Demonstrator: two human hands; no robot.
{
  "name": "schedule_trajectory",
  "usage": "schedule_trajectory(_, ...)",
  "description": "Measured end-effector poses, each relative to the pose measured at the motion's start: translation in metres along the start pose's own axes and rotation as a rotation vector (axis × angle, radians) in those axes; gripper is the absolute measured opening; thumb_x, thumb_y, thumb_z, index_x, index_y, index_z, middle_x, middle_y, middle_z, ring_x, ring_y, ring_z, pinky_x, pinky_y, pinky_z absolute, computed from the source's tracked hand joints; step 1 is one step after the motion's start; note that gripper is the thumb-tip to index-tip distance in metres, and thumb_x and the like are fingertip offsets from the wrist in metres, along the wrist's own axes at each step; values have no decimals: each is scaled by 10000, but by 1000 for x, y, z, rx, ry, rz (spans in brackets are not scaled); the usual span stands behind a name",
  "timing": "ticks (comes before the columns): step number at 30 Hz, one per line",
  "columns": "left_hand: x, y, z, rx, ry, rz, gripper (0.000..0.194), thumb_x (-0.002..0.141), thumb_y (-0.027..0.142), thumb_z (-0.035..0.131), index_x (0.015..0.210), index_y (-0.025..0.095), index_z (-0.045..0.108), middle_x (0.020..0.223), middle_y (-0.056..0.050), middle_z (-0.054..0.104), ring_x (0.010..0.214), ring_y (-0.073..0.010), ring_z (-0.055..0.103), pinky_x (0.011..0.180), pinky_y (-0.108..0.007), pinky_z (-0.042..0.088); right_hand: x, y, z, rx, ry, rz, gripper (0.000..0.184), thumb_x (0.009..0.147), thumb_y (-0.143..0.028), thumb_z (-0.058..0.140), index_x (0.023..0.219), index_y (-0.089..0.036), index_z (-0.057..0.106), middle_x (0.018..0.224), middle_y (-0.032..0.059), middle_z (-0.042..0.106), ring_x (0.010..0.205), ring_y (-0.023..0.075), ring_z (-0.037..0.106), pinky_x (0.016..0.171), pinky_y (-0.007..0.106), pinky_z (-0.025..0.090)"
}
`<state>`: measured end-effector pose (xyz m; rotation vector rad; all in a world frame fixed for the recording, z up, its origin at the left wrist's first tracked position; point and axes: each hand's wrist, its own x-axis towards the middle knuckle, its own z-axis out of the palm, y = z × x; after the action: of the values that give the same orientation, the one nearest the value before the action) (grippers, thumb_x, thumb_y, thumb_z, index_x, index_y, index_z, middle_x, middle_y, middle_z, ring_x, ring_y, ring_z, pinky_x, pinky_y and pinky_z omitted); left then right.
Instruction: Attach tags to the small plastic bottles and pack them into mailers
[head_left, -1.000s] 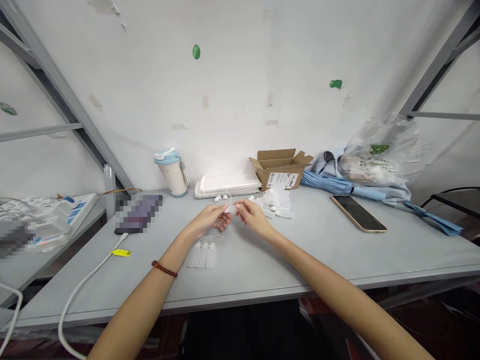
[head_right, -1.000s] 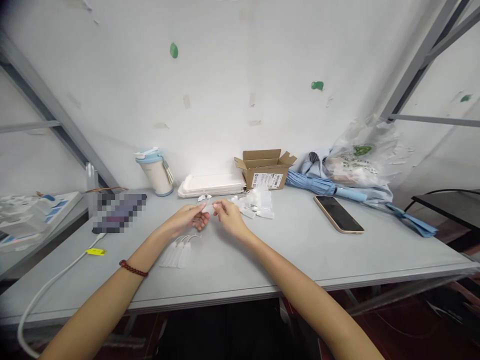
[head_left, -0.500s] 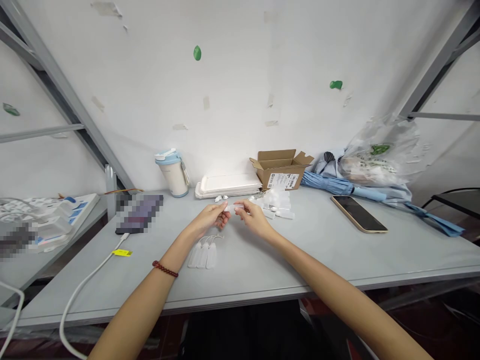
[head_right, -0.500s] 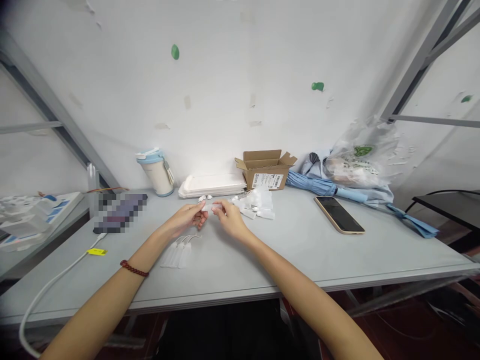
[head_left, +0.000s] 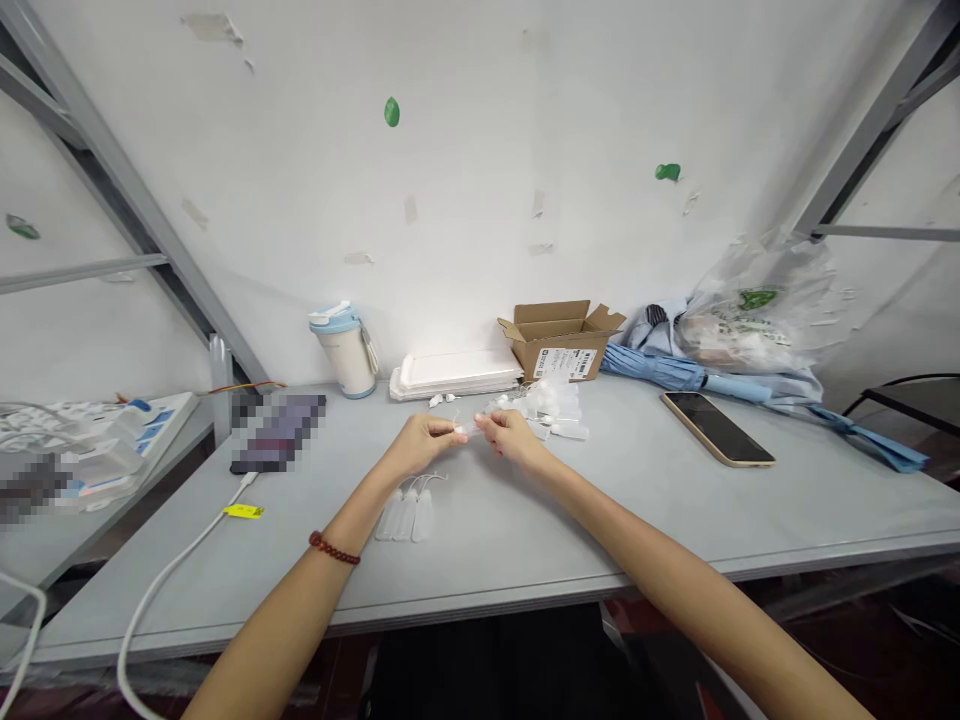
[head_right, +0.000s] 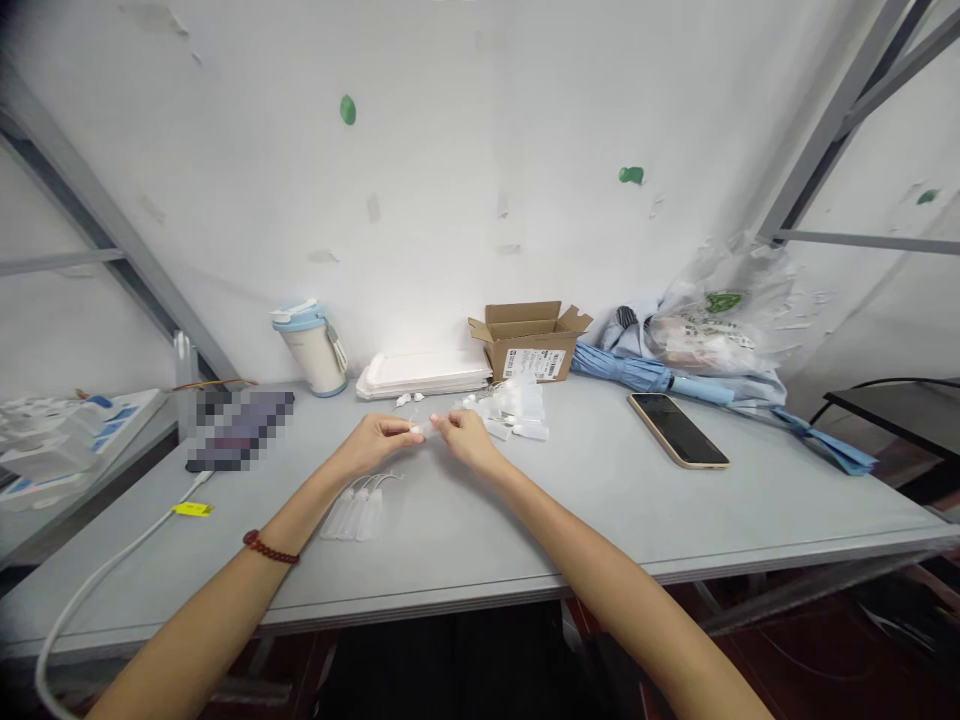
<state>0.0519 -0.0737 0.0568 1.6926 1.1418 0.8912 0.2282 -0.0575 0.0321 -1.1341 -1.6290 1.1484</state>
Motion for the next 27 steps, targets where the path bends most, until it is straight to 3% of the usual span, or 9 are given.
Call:
schedule_trajectory(6,1,5,-3,110,62,59,315,614,408,702,790,148,714,733,-32,634,677,-163,514,639,-278,398,-1,-5,4,142,-2,35,493,713,-627,530,519,-205,365,446,-62,339,388,67,312,400,226,280)
schedule_trajectory(11,0,6,-3,120,14,42,309,692,448,637,692,142,678,633,-27,598,632,-157,516,625,-285,399,-3,-9,3,95,34,-8,484,731,-620,522,533,-199,388,450,-59,354,408,79,341,423,229,287)
schedule_trajectory(14,-1,4,-2,95,-55,23,347,729,475,606,617,148,637,616,-37,604,623,-158,534,634,-293,415,-5,-11,2,-70,99,-154,367,775,-523,526,683,-169,545,495,-57,397,478,93,379,482,228,300)
schedule_trajectory(17,-1,2,-3,80,-142,-5,394,745,510,585,607,145,636,625,-56,624,611,-156,545,635,-298,426,-8,-14,1,-124,113,-248,308,808,-454,514,856,-163,602,549,-52,439,532,99,402,526,225,315)
schedule_trajectory(22,-2,5,-4,-5,-180,-45,459,778,556,531,782,125,688,679,-73,646,615,-150,561,643,-297,438,-8,-15,-1,-81,98,-258,320,816,-466,506,865,-164,598,558,-47,434,534,100,412,517,219,326)
schedule_trajectory(27,-2,8,-3,-63,-141,-94,504,767,590,520,769,109,670,755,-91,660,618,-141,569,629,-291,442,-6,-13,-1,-26,89,-231,353,791,-503,523,822,-159,596,510,-55,406,490,100,396,476,216,314)
